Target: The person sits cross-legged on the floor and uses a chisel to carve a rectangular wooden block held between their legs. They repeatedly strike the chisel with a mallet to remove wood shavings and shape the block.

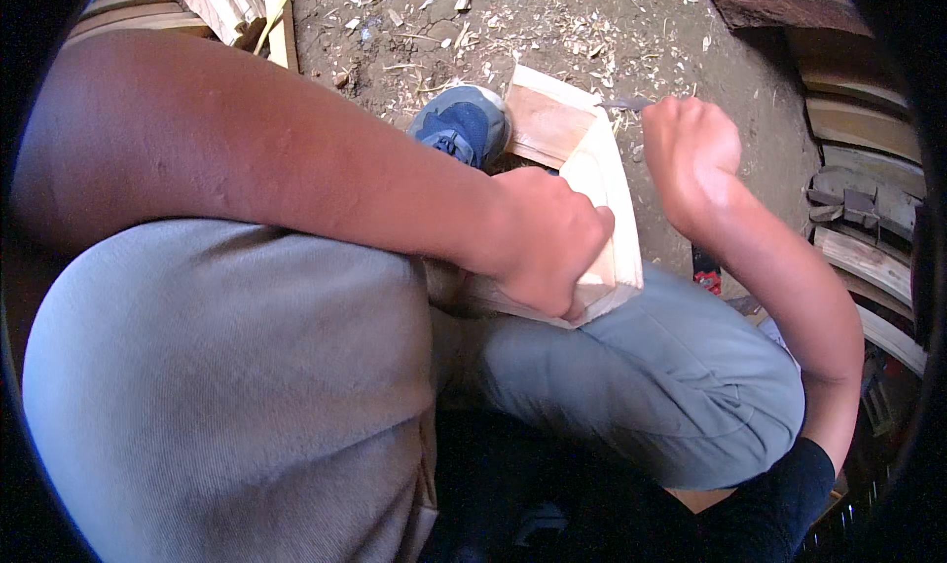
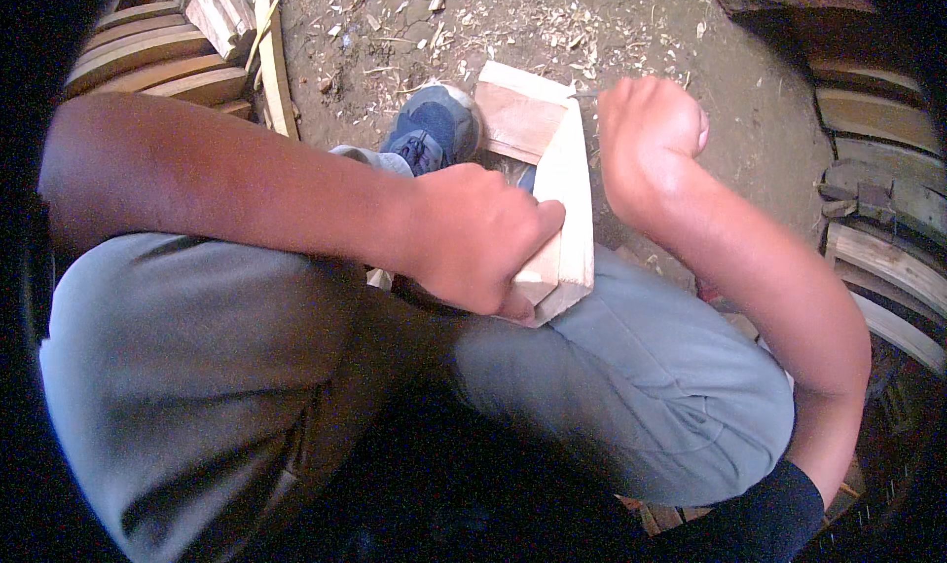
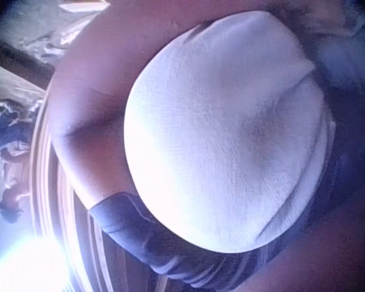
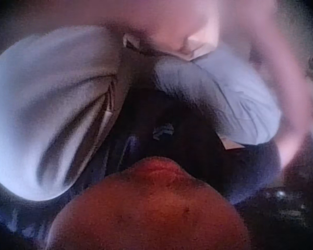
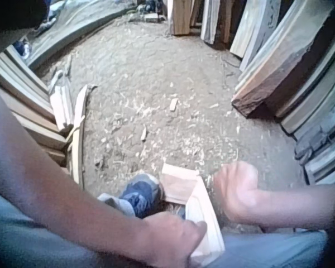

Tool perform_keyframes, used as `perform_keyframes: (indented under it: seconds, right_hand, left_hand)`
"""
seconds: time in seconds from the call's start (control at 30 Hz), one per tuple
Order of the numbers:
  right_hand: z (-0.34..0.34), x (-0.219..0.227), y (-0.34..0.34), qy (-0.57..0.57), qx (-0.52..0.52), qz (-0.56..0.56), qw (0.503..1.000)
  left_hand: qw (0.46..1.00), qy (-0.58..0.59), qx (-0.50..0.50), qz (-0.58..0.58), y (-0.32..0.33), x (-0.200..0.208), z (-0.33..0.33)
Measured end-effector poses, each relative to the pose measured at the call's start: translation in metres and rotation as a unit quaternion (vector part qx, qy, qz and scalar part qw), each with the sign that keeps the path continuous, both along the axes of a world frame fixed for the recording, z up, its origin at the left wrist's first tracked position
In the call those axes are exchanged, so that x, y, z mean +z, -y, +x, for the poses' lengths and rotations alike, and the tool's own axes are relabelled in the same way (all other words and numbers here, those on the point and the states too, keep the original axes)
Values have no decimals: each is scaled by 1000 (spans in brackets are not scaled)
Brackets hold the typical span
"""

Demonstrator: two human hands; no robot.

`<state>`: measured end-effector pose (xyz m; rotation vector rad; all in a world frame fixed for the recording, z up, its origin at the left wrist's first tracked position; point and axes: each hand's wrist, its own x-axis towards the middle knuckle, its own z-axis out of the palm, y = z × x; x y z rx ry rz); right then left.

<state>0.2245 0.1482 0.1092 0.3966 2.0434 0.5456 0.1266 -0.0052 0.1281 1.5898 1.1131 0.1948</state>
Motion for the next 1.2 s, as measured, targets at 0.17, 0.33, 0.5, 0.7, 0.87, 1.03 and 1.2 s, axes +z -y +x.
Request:
perform_keyframes:
  seconds: [0.17,0.33,0.5,0.7,0.87,1.03,1.2]
  right_hand:
    - [-8,10,9,18,-19,-3,1000]
    - [-5,20,12,2,-25,16,1000]
    - [0,15,12,-8,-33,23,999]
    - [13,-10,2,-26,33,49,998]
    - [6,-4,-2,-20,38,25,999]
    - [-10,19,9,11,-25,17,999]
    - [-1,-7,-3,17,5,27,999]
  left_hand:
    - [1000,-8,-7,-13,-1,2,0]
    - [1000,-1,-6,-8,0,0,1]
    - [1000,-6,-8,-14,-2,2,-1]
    - [1000,0,-8,-1,-2,2,0]
    - [1000,4,-6,-2,-2,1,-2]
    - [1000,0,-4,-2,0,1,0]
    - [1000,0,-10,-2,-2,2,0]
